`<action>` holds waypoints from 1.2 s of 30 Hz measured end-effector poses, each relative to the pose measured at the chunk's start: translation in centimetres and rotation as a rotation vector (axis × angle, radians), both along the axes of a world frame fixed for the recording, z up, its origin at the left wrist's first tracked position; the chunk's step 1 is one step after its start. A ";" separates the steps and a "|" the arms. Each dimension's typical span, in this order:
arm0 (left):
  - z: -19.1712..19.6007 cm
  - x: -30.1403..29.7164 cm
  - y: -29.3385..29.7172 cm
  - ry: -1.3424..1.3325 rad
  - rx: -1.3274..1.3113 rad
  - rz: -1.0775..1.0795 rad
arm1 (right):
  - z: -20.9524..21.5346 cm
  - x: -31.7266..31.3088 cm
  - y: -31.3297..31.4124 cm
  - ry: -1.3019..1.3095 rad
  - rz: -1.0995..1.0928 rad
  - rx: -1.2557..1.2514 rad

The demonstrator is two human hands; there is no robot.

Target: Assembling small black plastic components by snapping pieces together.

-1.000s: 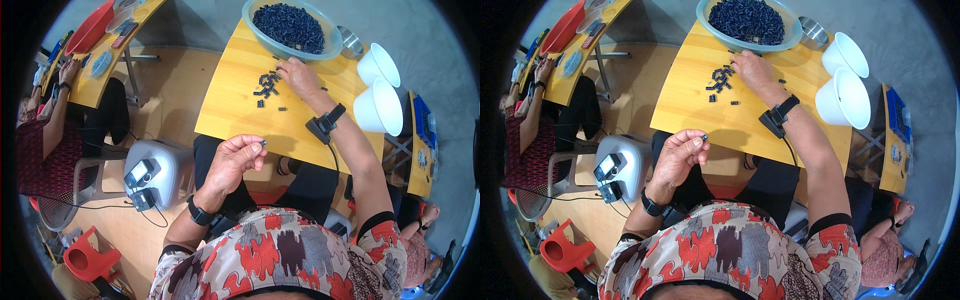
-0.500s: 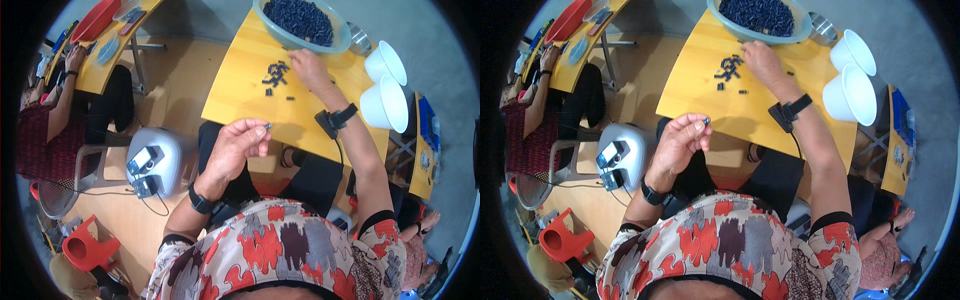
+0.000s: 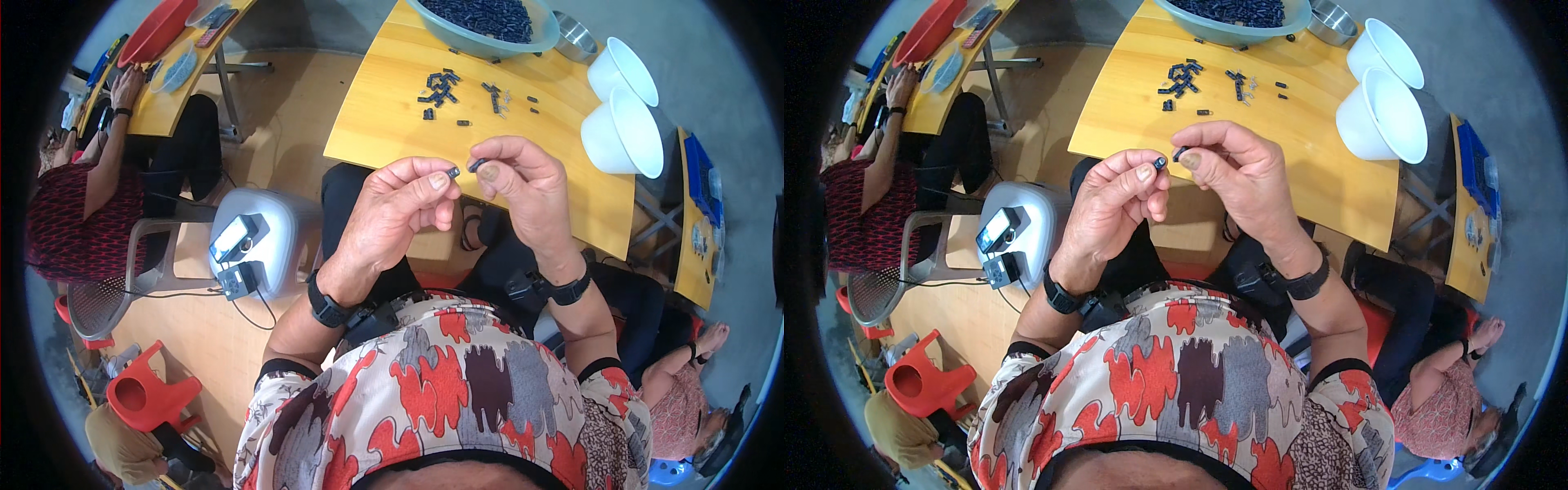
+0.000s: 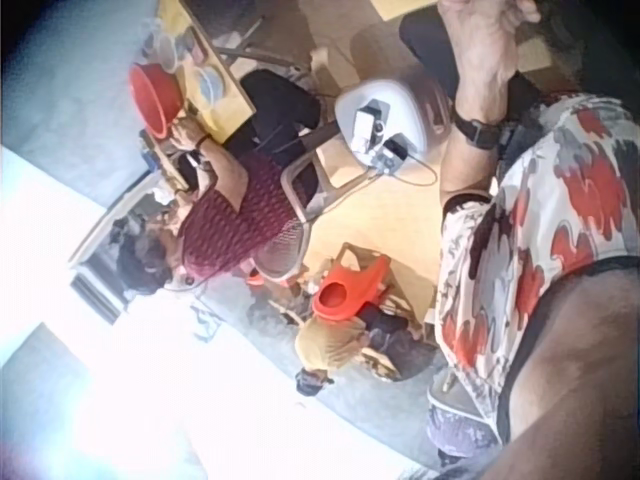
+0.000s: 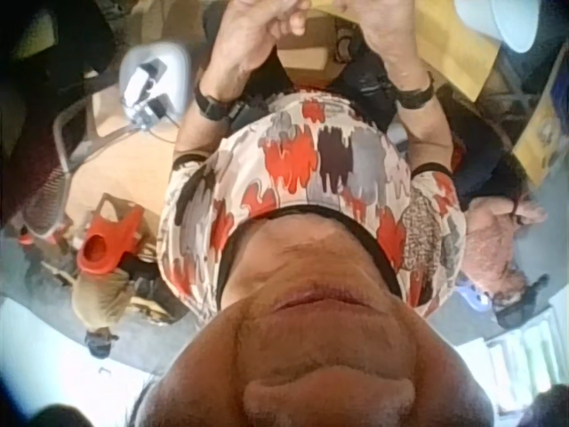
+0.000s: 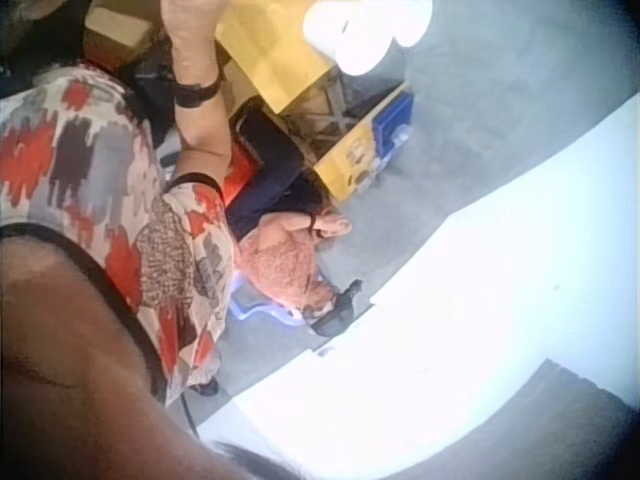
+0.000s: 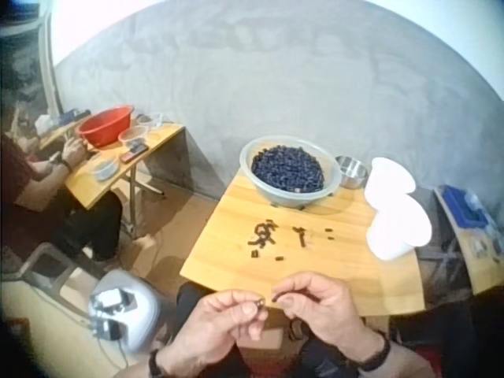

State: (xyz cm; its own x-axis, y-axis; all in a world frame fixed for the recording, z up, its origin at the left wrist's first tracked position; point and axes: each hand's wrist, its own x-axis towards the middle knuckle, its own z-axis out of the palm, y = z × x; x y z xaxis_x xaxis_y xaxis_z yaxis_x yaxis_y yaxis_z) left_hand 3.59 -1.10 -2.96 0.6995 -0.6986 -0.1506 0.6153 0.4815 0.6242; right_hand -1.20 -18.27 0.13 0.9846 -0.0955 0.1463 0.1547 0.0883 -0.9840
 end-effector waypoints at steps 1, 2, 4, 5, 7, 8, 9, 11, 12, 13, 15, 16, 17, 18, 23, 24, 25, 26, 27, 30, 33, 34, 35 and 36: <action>0.1 -0.2 -0.1 -0.003 0.001 -0.001 | 0.1 -0.4 0.3 -0.003 -0.001 0.001; 0.3 -0.5 -0.1 -0.010 0.000 -0.013 | 0.3 -0.8 0.5 -0.020 -0.007 -0.012; 0.5 -1.0 -0.2 -0.020 0.000 -0.024 | 0.4 -1.3 0.6 -0.040 -0.013 -0.024; 0.7 -1.2 -0.3 -0.024 0.000 -0.023 | 0.4 -1.4 0.6 -0.058 -0.032 -0.044; 0.9 -1.5 -0.3 -0.029 0.000 -0.021 | 0.5 -1.8 0.6 -0.077 -0.050 -0.063; 1.1 -1.7 -0.3 -0.031 0.002 -0.024 | 0.7 -2.0 0.6 -0.077 -0.038 -0.073; 1.2 -1.8 -0.3 -0.032 0.004 -0.027 | 0.8 -2.1 0.6 -0.077 -0.027 -0.083; 1.4 -1.9 -0.3 -0.034 -0.001 -0.029 | 0.8 -2.3 0.7 -0.096 -0.034 -0.083; 1.4 -2.0 -0.4 -0.035 -0.005 -0.031 | 0.9 -2.4 0.7 -0.113 -0.041 -0.083; 1.4 -2.0 -0.4 -0.037 -0.006 -0.030 | 0.9 -2.4 0.7 -0.114 -0.039 -0.084; 1.4 -2.0 -0.5 -0.046 0.006 -0.026 | 1.0 -2.6 0.7 -0.150 -0.070 -0.167; 1.5 -2.1 -0.6 -0.047 0.005 -0.026 | 1.0 -2.7 0.7 -0.151 -0.071 -0.169; 1.6 -2.2 -0.6 -0.047 0.006 -0.023 | 1.0 -2.7 0.8 -0.169 -0.091 -0.175; 1.7 -2.3 -0.6 -0.047 0.007 -0.020 | 0.9 -2.8 0.9 -0.188 -0.111 -0.182; 2.2 -2.6 -0.6 -0.128 0.071 -0.013 | 0.4 -3.3 1.1 -0.188 -0.128 -0.082; 2.2 -2.6 -0.6 -0.170 0.112 -0.010 | 0.3 -3.3 1.1 -0.188 -0.118 -0.056; 2.3 -2.7 -0.6 -0.169 0.112 -0.011 | 0.2 -3.5 1.1 -0.187 -0.118 -0.056; 2.4 -2.9 -0.6 -0.202 0.139 -0.017 | 0.1 -3.6 1.2 -0.193 -0.129 -0.056; 2.5 -3.0 -0.5 -0.235 0.167 -0.024 | 0.0 -3.7 1.2 -0.198 -0.140 -0.056; 2.3 -3.3 -0.4 -0.276 0.179 -0.019 | -0.1 -4.0 0.9 -0.187 -0.096 -0.034; 2.3 -3.3 -0.4 -0.278 0.184 -0.041 | 0.3 -4.0 0.5 -0.153 -0.067 -0.100; 2.3 -3.3 -0.4 -0.276 0.184 -0.043 | 0.4 -4.1 0.3 -0.150 -0.069 -0.099; 2.4 -3.3 -0.4 -0.266 0.175 -0.049 | 0.4 -4.1 0.1 -0.162 -0.065 -0.130; 2.4 -3.4 -0.4 -0.256 0.166 -0.055 | 0.5 -4.1 0.0 -0.173 -0.061 -0.162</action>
